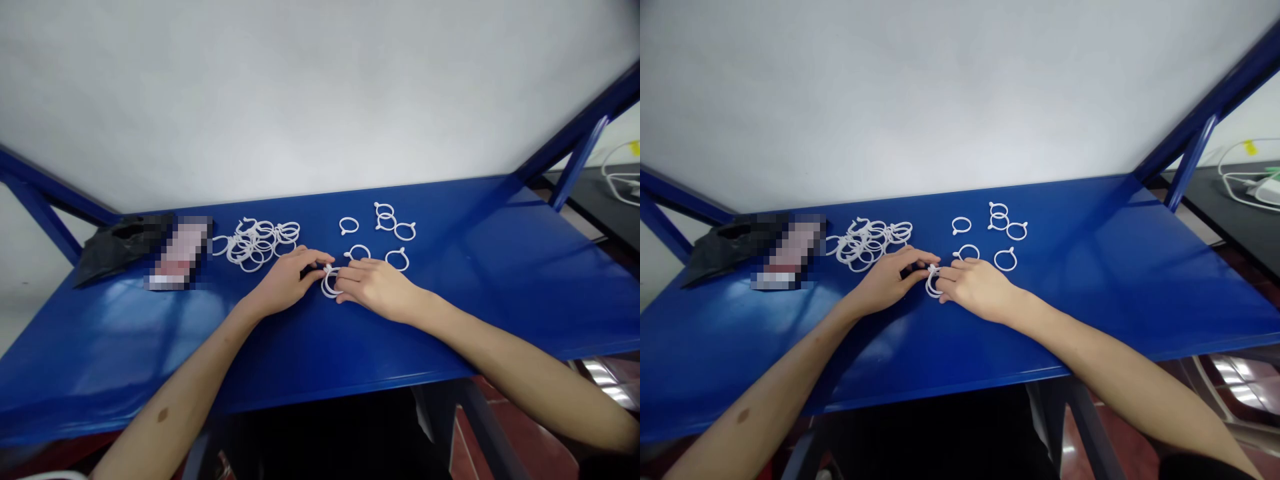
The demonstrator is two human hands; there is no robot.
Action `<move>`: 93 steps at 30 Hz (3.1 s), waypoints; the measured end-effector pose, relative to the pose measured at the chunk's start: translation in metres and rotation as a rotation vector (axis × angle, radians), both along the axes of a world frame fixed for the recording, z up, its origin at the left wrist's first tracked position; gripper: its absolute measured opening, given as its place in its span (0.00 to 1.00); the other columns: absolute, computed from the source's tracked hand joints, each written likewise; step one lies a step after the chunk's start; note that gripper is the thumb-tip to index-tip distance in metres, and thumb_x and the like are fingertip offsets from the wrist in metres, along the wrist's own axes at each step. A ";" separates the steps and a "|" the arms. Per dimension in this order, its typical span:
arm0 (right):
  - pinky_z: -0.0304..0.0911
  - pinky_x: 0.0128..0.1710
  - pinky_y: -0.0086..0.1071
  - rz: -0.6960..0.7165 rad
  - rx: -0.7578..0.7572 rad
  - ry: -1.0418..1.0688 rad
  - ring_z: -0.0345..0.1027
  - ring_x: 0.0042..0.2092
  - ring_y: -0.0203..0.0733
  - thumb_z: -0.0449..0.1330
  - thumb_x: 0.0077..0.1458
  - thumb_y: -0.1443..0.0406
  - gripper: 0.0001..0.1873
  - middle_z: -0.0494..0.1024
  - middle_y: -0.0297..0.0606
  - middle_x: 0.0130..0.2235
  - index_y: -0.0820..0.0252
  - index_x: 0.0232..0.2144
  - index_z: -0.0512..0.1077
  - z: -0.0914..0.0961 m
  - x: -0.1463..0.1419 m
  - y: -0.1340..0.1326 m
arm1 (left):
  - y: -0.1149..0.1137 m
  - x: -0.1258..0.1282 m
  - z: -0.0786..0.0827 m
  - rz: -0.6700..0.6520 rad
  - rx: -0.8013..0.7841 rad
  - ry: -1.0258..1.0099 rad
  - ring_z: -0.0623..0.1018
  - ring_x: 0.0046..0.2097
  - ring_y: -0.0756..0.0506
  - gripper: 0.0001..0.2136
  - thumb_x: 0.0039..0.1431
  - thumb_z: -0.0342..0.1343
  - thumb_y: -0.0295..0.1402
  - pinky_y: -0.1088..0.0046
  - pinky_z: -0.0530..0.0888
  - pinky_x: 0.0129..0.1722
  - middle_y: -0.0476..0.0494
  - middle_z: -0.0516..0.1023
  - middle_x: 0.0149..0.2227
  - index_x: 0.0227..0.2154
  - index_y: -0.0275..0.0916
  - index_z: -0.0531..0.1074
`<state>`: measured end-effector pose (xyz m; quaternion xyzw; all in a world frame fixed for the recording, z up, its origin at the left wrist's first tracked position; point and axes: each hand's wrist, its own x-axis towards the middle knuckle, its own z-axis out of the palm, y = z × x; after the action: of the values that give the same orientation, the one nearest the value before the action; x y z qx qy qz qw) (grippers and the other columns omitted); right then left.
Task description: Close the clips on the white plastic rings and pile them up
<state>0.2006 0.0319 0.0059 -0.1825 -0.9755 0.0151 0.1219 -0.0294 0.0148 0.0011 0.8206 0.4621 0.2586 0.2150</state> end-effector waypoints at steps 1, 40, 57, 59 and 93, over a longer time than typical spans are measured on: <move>0.58 0.37 0.35 -0.010 0.002 0.000 0.68 0.36 0.42 0.57 0.67 0.60 0.12 0.77 0.39 0.34 0.63 0.37 0.74 0.000 0.000 0.000 | -0.002 0.001 0.002 0.006 0.050 0.017 0.77 0.46 0.47 0.12 0.65 0.53 0.27 0.65 0.75 0.48 0.45 0.78 0.46 0.49 0.42 0.72; 0.54 0.37 0.37 -0.112 0.411 0.016 0.66 0.32 0.42 0.45 0.69 0.72 0.17 0.78 0.43 0.34 0.65 0.35 0.72 0.002 -0.008 -0.009 | -0.015 0.028 -0.018 -0.042 0.605 0.462 0.75 0.33 0.44 0.15 0.72 0.36 0.27 0.66 0.72 0.35 0.39 0.76 0.33 0.34 0.36 0.67; 0.66 0.40 0.35 -0.082 0.192 0.189 0.75 0.44 0.41 0.51 0.70 0.63 0.17 0.76 0.47 0.56 0.64 0.54 0.71 0.010 0.004 0.008 | -0.006 0.009 -0.011 0.024 0.423 0.270 0.76 0.41 0.45 0.12 0.72 0.39 0.29 0.67 0.75 0.42 0.43 0.75 0.38 0.40 0.37 0.69; 0.67 0.40 0.35 -0.154 0.153 0.217 0.75 0.44 0.42 0.51 0.70 0.62 0.17 0.77 0.46 0.55 0.62 0.54 0.72 0.016 0.011 0.013 | -0.002 0.002 -0.011 0.063 0.410 0.261 0.75 0.44 0.44 0.12 0.72 0.40 0.28 0.66 0.75 0.44 0.42 0.75 0.40 0.45 0.37 0.70; 0.65 0.52 0.46 -0.643 -0.042 0.232 0.70 0.51 0.53 0.53 0.65 0.62 0.16 0.77 0.51 0.51 0.65 0.49 0.73 0.003 0.072 0.079 | 0.000 -0.017 0.010 0.611 0.479 0.598 0.74 0.43 0.34 0.15 0.67 0.48 0.40 0.53 0.69 0.41 0.35 0.79 0.35 0.30 0.38 0.76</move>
<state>0.2729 0.1108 0.0085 -0.4804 -0.8471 0.0164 0.2266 -0.0466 0.0150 0.0108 0.7121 0.6509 0.1619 -0.2077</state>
